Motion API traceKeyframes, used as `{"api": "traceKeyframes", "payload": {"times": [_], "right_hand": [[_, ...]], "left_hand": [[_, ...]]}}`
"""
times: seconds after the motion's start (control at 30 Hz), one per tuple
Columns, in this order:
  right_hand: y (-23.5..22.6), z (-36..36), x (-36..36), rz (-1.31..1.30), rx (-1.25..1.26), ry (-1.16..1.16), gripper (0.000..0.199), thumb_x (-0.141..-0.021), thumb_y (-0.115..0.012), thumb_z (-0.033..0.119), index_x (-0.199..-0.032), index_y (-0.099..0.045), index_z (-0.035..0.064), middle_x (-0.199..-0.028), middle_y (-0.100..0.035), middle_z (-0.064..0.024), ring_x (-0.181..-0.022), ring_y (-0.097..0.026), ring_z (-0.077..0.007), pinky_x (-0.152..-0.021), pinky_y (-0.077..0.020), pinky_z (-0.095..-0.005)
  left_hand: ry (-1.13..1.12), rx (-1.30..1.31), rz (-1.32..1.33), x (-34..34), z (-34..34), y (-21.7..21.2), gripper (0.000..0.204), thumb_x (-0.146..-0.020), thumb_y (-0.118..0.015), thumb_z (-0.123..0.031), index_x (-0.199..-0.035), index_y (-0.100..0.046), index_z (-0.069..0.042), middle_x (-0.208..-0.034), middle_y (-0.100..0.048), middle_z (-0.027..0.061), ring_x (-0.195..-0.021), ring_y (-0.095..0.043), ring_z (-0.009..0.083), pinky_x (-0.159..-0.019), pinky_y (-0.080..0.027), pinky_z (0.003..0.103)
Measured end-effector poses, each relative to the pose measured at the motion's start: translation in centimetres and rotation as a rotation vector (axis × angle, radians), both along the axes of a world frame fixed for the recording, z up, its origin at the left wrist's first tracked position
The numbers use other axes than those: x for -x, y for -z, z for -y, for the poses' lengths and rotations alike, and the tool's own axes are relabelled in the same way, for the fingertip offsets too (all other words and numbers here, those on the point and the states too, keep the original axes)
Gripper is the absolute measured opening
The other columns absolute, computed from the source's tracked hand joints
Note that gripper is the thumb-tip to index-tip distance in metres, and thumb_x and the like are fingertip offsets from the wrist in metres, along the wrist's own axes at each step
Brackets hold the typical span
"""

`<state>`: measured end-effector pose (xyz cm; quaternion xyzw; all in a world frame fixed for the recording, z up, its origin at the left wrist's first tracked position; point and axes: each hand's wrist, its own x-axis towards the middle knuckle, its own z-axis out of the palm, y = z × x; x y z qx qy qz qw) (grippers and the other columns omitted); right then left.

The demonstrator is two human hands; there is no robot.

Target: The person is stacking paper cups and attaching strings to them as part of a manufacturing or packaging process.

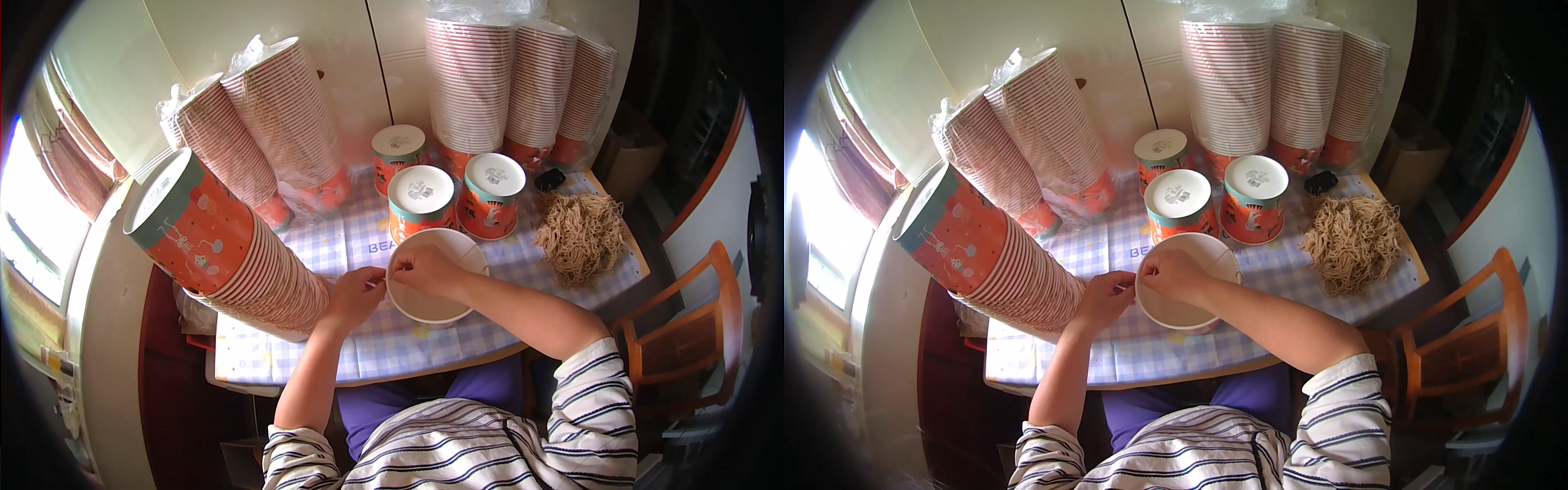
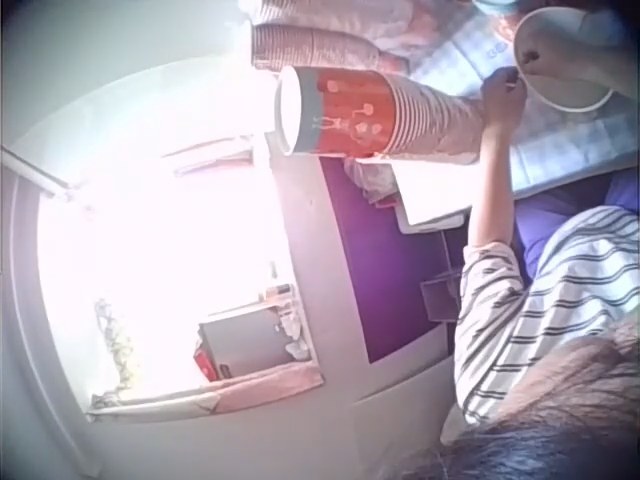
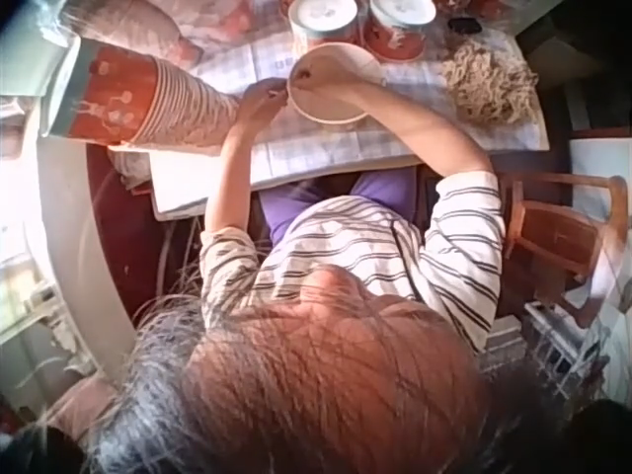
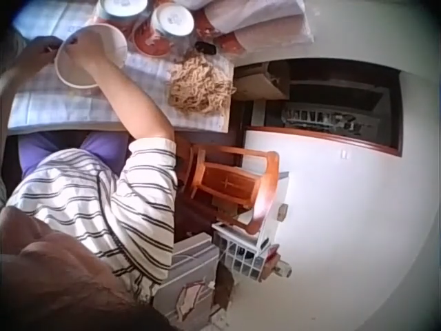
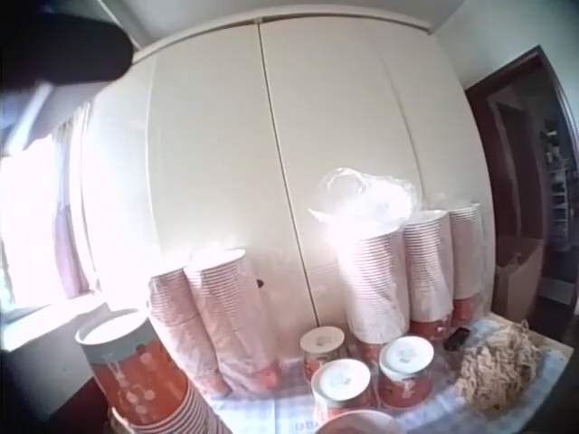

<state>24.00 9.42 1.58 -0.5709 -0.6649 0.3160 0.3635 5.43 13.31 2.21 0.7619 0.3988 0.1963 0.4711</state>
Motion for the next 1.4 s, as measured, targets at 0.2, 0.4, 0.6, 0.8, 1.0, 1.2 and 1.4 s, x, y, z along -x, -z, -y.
{"api": "traceKeyframes", "payload": {"times": [0.2,0.4,0.6,0.8,1.0,1.2,1.4], "right_hand": [[-0.1,0.0,-0.2,-0.06,0.034,-0.006,0.012,-0.073,-0.066,0.017,-0.081,-0.069,0.0074,-0.078,-0.067,-0.0093,-0.073,-0.065,-0.0228,-0.068,-0.0506,-0.0347],[0.1,-0.1,-0.1,-0.015,0.046,0.011,0.014,-0.073,-0.066,0.019,-0.081,-0.068,0.0069,-0.078,-0.068,-0.0103,-0.074,-0.065,-0.0243,-0.068,-0.051,-0.0357],[0.6,-0.3,-0.2,-0.014,0.043,0.037,0.017,-0.074,-0.066,0.022,-0.082,-0.068,0.0063,-0.08,-0.068,-0.0114,-0.075,-0.066,-0.0258,-0.069,-0.0512,-0.0367],[0.9,-0.4,-0.3,-0.062,0.048,0.035,0.018,-0.074,-0.067,0.022,-0.081,-0.068,0.0059,-0.079,-0.068,-0.0115,-0.074,-0.066,-0.0251,-0.068,-0.0513,-0.0364],[0.4,-0.1,0.1,0.006,0.065,0.062,0.017,-0.073,-0.067,0.022,-0.079,-0.068,0.0064,-0.078,-0.068,-0.0113,-0.073,-0.066,-0.0246,-0.067,-0.0515,-0.0363],[0.4,-0.2,0.2,0.033,0.053,0.061,0.018,-0.073,-0.066,0.024,-0.078,-0.068,0.0064,-0.075,-0.068,-0.0109,-0.071,-0.066,-0.0247,-0.066,-0.0513,-0.0366],[0.5,-0.3,-0.1,0.03,0.035,-0.008,0.019,-0.074,-0.065,0.024,-0.08,-0.068,0.0065,-0.076,-0.068,-0.0109,-0.071,-0.065,-0.0256,-0.066,-0.0509,-0.0368]], "left_hand": [[0.004,-0.017,0.0,0.1,0.0,-0.4,0.029,-0.085,-0.058,-0.015,-0.108,-0.063,0.002,-0.089,-0.069,0.0124,-0.077,-0.064,0.0163,-0.07,-0.051,0.03],[0.02,-0.018,-0.025,0.1,0.0,-0.4,0.03,-0.086,-0.058,-0.016,-0.109,-0.063,0.003,-0.09,-0.069,0.0127,-0.078,-0.065,0.017,-0.071,-0.051,0.03],[0.02,-0.02,-0.03,0.0,0.2,-0.9,0.029,-0.085,-0.058,-0.017,-0.107,-0.064,0.002,-0.091,-0.069,0.0131,-0.079,-0.065,0.0178,-0.072,-0.051,0.03],[0.02,-0.006,-0.032,0.0,0.2,-0.8,0.029,-0.085,-0.059,-0.017,-0.107,-0.064,0.002,-0.091,-0.069,0.0133,-0.08,-0.065,0.0177,-0.073,-0.051,0.03],[0.016,-0.01,-0.047,0.0,0.2,-1.0,0.029,-0.085,-0.059,-0.016,-0.106,-0.064,0.003,-0.089,-0.069,0.0134,-0.078,-0.065,0.0174,-0.072,-0.051,0.03],[0.015,-0.016,-0.053,0.0,0.1,-1.1,0.029,-0.085,-0.059,-0.016,-0.106,-0.064,0.003,-0.089,-0.07,0.0142,-0.079,-0.066,0.0186,-0.072,-0.051,0.031],[0.039,-0.106,-0.109,-0.3,0.0,-1.3,0.029,-0.086,-0.058,-0.02,-0.103,-0.065,0.002,-0.089,-0.07,0.0161,-0.08,-0.067,0.0211,-0.072,-0.051,0.032]]}}
